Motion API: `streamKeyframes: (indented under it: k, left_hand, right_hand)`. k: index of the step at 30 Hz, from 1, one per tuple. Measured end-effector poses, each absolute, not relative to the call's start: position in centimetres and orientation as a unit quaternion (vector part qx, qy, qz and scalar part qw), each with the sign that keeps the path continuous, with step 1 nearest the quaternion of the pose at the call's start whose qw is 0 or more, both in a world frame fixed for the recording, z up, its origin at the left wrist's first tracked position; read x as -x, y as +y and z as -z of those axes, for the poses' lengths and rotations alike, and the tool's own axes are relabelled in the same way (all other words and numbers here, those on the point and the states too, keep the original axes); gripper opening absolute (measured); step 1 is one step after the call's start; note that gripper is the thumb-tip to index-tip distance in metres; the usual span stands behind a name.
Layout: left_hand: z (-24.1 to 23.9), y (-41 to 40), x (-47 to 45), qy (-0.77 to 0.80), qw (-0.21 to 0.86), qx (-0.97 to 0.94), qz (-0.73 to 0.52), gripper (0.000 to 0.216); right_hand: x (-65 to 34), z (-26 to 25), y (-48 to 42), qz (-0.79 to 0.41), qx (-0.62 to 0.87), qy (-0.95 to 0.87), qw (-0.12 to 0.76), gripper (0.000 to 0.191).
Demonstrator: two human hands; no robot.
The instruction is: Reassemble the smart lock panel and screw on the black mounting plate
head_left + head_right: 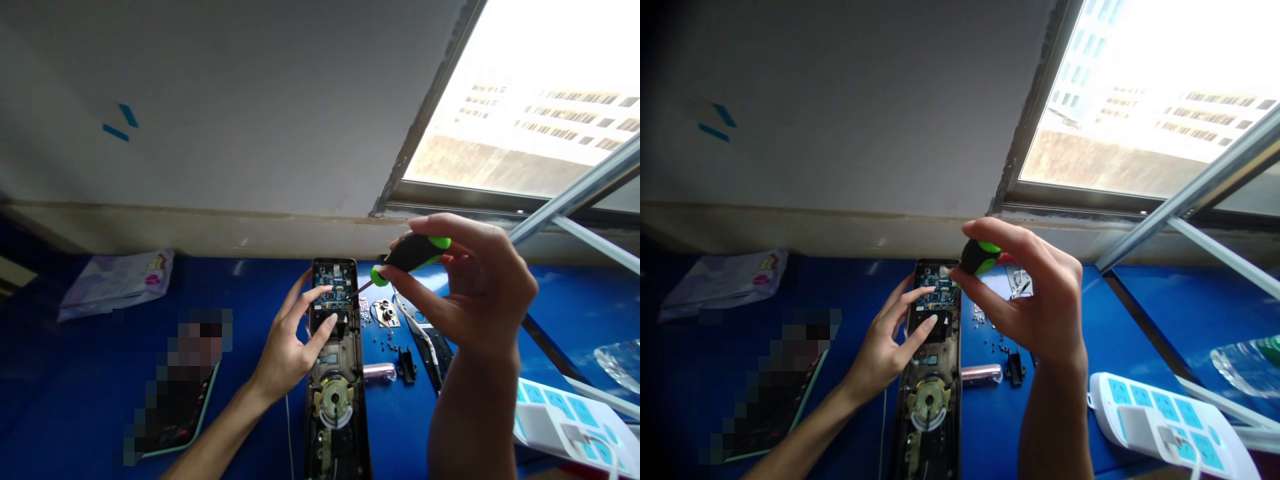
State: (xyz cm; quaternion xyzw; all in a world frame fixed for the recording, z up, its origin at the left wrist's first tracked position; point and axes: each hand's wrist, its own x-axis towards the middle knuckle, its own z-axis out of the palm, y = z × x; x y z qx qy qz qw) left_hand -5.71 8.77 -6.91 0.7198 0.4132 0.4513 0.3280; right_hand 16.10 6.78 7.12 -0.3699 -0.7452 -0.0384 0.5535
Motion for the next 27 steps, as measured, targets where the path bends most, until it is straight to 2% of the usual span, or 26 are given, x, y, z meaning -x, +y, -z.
streamKeyframes:
  k: [13,27]
  left_hand:
    - [7.00,8.87,5.70,0.419,0.315,-0.723,-0.450,0.035]
    - [6.88,8.88,5.65,0.421,0.357,-0.702,-0.451,0.039]
  right_hand:
    - [-15.92,-7.10,7.21,0.018,0.380,-0.751,0.539,0.045]
    - [-15.85,-7.20,7.41,0.030,0.379,-0.770,0.513,0.046]
